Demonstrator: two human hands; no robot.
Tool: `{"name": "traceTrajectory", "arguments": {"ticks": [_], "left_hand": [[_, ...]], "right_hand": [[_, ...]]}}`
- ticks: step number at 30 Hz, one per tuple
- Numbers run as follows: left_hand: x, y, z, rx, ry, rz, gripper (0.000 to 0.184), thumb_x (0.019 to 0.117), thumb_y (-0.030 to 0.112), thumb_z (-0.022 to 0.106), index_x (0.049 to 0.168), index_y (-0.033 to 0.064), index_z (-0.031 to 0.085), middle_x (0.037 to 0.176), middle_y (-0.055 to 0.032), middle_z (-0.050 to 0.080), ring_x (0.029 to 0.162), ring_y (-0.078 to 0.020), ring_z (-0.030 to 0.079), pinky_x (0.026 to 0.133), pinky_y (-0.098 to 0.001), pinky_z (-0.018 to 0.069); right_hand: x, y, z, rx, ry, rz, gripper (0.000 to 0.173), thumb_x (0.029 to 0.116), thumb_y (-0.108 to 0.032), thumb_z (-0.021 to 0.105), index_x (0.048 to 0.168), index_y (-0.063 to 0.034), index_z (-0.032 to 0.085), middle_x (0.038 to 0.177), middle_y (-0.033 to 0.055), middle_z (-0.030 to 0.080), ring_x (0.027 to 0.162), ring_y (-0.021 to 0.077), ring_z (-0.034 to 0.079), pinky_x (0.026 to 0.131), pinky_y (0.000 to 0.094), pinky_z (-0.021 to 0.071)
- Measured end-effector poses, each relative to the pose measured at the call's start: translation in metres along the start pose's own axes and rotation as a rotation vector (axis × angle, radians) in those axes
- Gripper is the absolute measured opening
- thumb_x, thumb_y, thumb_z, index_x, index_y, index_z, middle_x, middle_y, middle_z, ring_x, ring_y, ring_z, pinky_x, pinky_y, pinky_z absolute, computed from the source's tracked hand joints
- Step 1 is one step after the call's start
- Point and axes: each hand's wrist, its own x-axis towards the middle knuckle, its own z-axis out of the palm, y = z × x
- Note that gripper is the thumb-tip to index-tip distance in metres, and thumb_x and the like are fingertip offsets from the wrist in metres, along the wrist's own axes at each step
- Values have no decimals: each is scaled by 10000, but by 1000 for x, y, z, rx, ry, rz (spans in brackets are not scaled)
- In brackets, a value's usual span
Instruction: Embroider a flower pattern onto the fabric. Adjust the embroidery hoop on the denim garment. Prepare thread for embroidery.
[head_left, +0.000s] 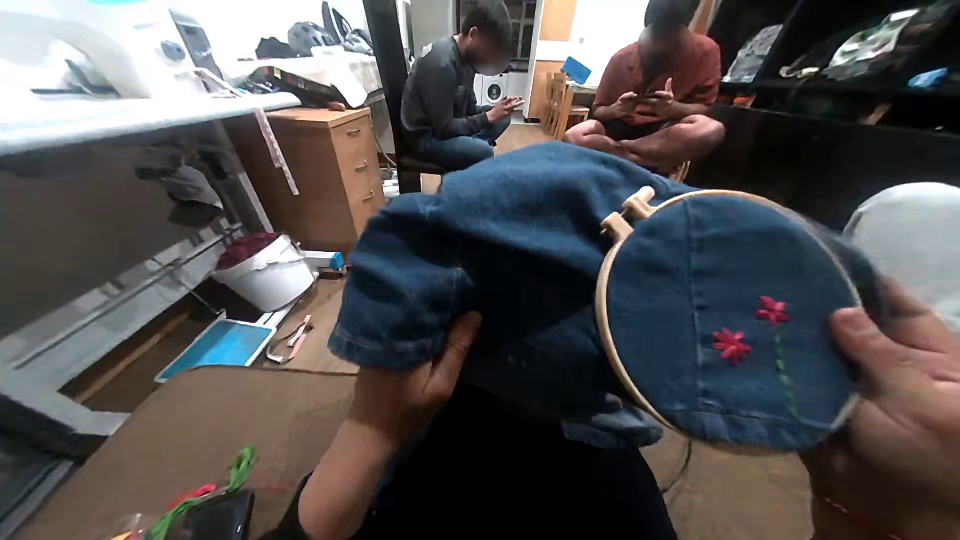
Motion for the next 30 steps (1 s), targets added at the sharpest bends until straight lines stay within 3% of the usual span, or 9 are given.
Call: {"name": "traceTrajectory", "arguments": {"ticks": [2, 5, 8, 10, 13, 17, 21, 25, 30], "left_hand": [[-17, 7, 7, -273, -83, -353, 299, 995, 357, 635, 1147, 112, 712, 1034, 54, 744, 1004, -15, 697, 922, -276, 599], [-54, 23, 12, -809, 155, -866, 339, 954, 54, 567, 1264, -72, 511, 1060, -82, 724, 994, -128, 718, 922, -314, 602], [-79, 40, 5, -1151, 322, -1085, 317, 1010, -6, 381, 1319, 55, 345, 1056, -81, 700, 886, -175, 735, 815, -343, 632], [-89, 49, 2, -1261, 251, -1218, 268, 1014, 73, 388, 1279, 80, 425, 1039, -99, 740, 895, -215, 750, 824, -367, 628], [-109, 48, 19, -1371, -141, -1091, 660, 976, 341, 648, 1457, 32, 317, 1308, -102, 658, 1177, -216, 667, 1025, -392, 537], [-95, 57, 29, -1437, -208, -1045, 622, 905, 396, 762, 1337, 67, 459, 1162, -38, 726, 1074, -164, 711, 984, -381, 579], [-69, 54, 26, -1321, -95, -1177, 364, 1026, 282, 511, 1276, 18, 529, 1045, -101, 758, 955, -189, 754, 859, -388, 641], [-71, 41, 24, -1408, -55, -1162, 282, 1078, 211, 450, 1218, 7, 585, 1052, -150, 753, 966, -232, 756, 876, -425, 636], [-80, 38, 28, -1459, -82, -1240, 298, 1093, 200, 424, 1272, 6, 559, 1092, -165, 744, 1003, -261, 749, 902, -452, 624]], "right_hand": [[-9, 22, -3, -26, 1, 231, 360, 1058, -99, 431, 1409, -118, 508, 1074, -75, 713, 888, 3, 712, 761, 207, 625], [-34, 63, -9, 43, 19, 620, 286, 1074, -124, 425, 1312, -44, 563, 945, 66, 739, 765, 140, 740, 645, 317, 643], [-68, 83, -13, 145, 11, 726, 282, 1107, -131, 345, 1262, -4, 544, 943, 81, 740, 797, 147, 749, 686, 316, 649], [-92, 82, -7, 179, 9, 729, 282, 1115, -129, 312, 1242, -6, 533, 945, 65, 738, 817, 134, 748, 716, 309, 651], [-115, 68, 13, 183, -7, 696, 254, 1088, -79, 365, 1320, -9, 438, 1029, 45, 706, 868, 106, 738, 773, 307, 649], [-136, 56, 28, 225, -119, 567, 376, 970, 47, 554, 1287, -40, 371, 1100, -6, 700, 936, 72, 733, 843, 290, 641], [-148, 55, 21, 128, -349, 478, 544, 852, 28, 745, 1262, -40, 395, 1111, -26, 720, 970, 70, 731, 861, 297, 638], [-129, 49, -4, -346, -538, 335, 267, 931, -178, 724, 1069, 37, 647, 781, 38, 727, 615, 120, 706, 550, 339, 614], [-75, 34, -6, -437, -424, -139, 241, 1010, -304, 654, 962, -77, 719, 909, -12, 688, 775, -25, 633, 689, 155, 559]]}}
